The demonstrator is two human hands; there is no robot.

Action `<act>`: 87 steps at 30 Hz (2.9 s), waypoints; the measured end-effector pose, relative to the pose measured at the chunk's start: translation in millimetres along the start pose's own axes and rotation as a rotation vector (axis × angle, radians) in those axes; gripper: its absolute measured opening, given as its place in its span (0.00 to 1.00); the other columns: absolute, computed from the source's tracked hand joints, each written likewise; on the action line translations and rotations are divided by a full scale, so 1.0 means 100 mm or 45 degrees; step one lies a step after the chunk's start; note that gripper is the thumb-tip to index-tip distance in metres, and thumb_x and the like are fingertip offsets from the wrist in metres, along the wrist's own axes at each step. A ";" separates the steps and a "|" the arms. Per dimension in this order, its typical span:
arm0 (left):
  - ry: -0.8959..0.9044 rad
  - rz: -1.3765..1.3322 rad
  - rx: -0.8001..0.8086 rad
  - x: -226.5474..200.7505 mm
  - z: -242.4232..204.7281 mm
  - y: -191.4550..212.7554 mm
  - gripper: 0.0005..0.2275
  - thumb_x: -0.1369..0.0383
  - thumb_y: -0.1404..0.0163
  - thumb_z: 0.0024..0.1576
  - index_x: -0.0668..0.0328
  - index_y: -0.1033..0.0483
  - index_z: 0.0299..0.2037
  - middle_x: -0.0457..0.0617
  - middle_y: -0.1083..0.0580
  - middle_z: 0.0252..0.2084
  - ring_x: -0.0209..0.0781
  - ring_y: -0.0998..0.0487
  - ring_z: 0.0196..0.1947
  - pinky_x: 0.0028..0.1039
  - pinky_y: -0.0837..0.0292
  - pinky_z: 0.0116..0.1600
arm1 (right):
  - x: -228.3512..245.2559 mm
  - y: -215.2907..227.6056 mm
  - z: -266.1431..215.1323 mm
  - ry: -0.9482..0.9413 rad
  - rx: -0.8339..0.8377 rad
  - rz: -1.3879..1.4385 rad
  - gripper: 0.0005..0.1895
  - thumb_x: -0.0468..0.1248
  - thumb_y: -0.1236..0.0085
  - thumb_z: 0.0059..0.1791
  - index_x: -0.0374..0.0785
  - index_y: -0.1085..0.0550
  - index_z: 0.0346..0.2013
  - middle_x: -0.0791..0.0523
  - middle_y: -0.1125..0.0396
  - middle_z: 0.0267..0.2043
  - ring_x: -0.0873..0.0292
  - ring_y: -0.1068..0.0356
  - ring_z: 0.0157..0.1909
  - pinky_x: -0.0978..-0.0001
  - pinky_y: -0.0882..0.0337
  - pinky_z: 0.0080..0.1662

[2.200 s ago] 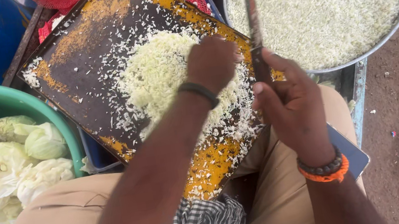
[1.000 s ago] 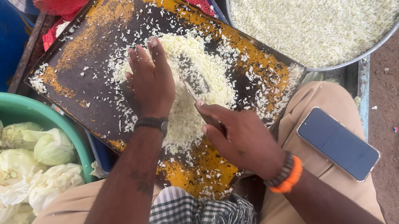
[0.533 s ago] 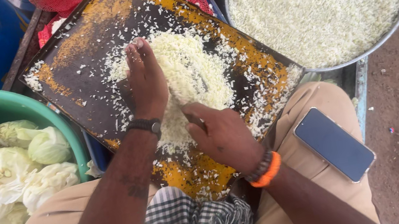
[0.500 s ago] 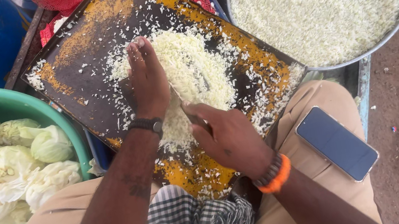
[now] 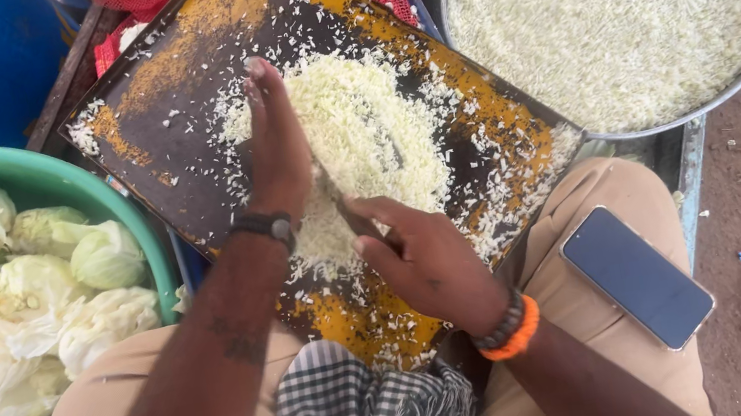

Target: The person shreds a head of cabbage using a specialized long-bladed knife on a wooden cutting board, then peels outer leaves from another cabbage head.

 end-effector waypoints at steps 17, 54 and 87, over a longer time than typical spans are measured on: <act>0.018 1.019 0.371 -0.05 0.82 -0.15 0.40 0.36 0.74 0.63 0.67 0.20 0.52 0.71 0.26 0.55 0.69 0.28 0.61 0.47 0.36 0.67 | -0.59 0.26 -0.19 -0.725 -0.167 0.533 0.26 0.39 0.45 0.52 0.41 0.33 0.65 0.57 0.33 0.19 0.67 0.36 0.17 0.72 0.36 0.23; -0.166 0.019 -0.166 -0.05 0.03 -0.07 0.44 0.32 0.81 0.58 0.53 0.67 0.79 0.69 0.61 0.79 0.64 0.64 0.79 0.44 0.67 0.76 | 0.07 -0.24 -0.11 -0.144 0.131 -0.159 0.21 0.41 0.47 0.53 0.38 0.30 0.60 0.45 0.26 0.29 0.50 0.23 0.28 0.59 0.26 0.35; -0.367 0.548 -0.254 -0.11 -0.47 0.69 0.34 0.47 0.64 0.67 0.57 0.55 0.79 0.69 0.46 0.76 0.71 0.56 0.78 0.74 0.67 0.71 | -0.07 0.28 -0.47 -0.410 -0.276 -0.207 0.28 0.39 0.43 0.50 0.42 0.34 0.65 0.53 0.25 0.26 0.57 0.27 0.24 0.66 0.30 0.28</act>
Point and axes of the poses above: each hand's wrist, its own z-axis towards the middle knuckle, its own y-axis out of the back of the hand, x = y × z, the point moved 5 cm from there along z, towards the middle knuckle
